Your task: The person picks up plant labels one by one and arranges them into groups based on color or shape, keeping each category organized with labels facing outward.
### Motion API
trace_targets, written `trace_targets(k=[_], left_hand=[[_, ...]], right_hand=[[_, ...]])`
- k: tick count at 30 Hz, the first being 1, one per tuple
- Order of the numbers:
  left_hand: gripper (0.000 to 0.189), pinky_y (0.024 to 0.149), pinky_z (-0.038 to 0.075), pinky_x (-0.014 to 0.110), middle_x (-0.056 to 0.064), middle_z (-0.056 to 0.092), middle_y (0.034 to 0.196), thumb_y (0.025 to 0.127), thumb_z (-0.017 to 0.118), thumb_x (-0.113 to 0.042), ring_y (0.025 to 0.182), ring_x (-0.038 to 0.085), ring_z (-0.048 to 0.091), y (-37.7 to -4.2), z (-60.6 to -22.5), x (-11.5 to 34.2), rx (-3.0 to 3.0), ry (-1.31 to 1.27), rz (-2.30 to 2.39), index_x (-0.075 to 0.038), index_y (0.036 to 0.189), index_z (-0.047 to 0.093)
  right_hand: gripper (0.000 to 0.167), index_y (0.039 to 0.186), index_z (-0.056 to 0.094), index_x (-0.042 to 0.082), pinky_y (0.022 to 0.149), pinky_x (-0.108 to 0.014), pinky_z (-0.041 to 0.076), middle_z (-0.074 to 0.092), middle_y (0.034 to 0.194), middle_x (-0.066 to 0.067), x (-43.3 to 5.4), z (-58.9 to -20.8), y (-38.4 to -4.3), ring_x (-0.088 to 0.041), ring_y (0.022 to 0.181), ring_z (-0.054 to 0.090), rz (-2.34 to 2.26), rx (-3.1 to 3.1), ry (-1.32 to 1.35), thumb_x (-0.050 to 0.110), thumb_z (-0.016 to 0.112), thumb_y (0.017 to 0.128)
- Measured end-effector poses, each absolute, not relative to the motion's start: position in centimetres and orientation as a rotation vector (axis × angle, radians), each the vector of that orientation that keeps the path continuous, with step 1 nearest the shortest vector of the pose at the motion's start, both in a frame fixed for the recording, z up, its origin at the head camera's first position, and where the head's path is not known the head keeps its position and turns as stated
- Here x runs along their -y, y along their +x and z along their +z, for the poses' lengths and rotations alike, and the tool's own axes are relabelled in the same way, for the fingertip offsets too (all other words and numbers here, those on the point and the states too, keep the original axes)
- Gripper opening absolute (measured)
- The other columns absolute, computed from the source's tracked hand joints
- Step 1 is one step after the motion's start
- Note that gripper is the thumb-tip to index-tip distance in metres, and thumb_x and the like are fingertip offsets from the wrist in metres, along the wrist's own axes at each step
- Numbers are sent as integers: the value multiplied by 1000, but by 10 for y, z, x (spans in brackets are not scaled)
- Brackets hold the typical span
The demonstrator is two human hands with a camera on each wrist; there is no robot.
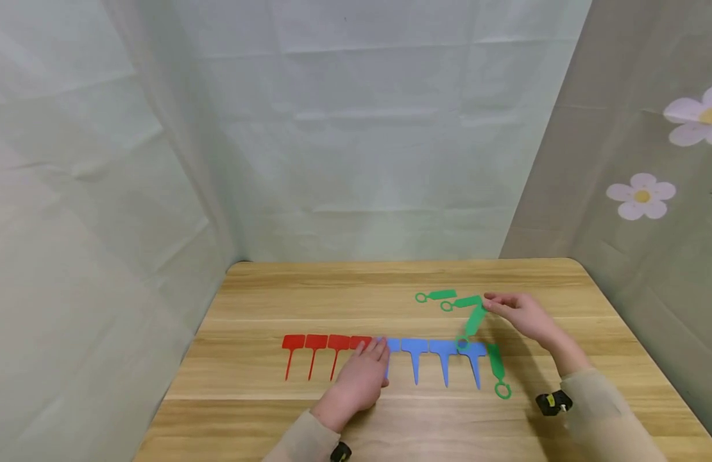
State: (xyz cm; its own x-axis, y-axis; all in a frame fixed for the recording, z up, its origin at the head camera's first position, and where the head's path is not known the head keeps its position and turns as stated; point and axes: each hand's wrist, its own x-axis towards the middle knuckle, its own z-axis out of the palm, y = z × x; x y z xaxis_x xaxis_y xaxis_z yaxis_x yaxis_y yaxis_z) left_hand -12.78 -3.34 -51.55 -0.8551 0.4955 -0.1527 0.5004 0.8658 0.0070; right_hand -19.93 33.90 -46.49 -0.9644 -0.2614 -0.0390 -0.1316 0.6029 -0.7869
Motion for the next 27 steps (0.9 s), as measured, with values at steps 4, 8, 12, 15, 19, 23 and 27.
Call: trace_targets(k=[4,8,12,15,19,23,27], left_hand=[[63,127,32,46,11,43,168,105,69,-33,157,27,38,-126,-514,34,-2880,771,-29,-4,159,51],[63,127,32,46,11,43,168,105,69,-33,157,26,37,-125,-514,34,-2872,769,-13,-4,159,51],[64,127,32,46,10,43,168,105,69,-33,157,26,37,-124,-513,34,-2872,765,-9,-4,159,51],[64,127,32,46,10,42,169,105,69,-33,157,26,37,-125,-513,34,-2872,763,-1,-4,159,51],[64,127,32,46,11,42,169,105,69,-32,157,27,37,-124,-513,35,-2870,763,11,-3,159,51],[64,127,32,47,11,43,168,105,69,-32,157,27,37,-124,-513,35,-2872,766,17,-3,159,51],[64,127,32,47,11,42,169,105,69,-32,157,27,36,-125,-513,35,-2874,771,13,-3,159,51]], right_hand=[[38,108,73,2,114,-69,40,51,157,-28,-357,-466,-192,-53,147,42,-1280,-2658,-380,34,54,114],[34,106,71,4,112,-70,40,49,157,-31,-374,-465,-185,-56,146,42,-1213,-2670,-428,28,49,116],[34,115,73,0,111,-72,40,43,160,-34,-390,-466,-179,-60,147,37,-1147,-2688,-410,27,52,115],[35,122,74,-2,110,-74,39,41,160,-37,-399,-468,-176,-64,147,32,-1107,-2697,-408,27,56,113],[26,111,76,3,111,-78,32,41,156,-42,-405,-475,-173,-68,147,25,-1055,-2705,-397,26,64,109],[19,100,77,9,112,-85,19,38,155,-46,-408,-483,-173,-74,146,14,-1013,-2705,-382,26,70,105],[18,96,77,11,112,-87,9,32,156,-48,-407,-489,-172,-76,145,4,-1021,-2698,-373,27,73,103]])
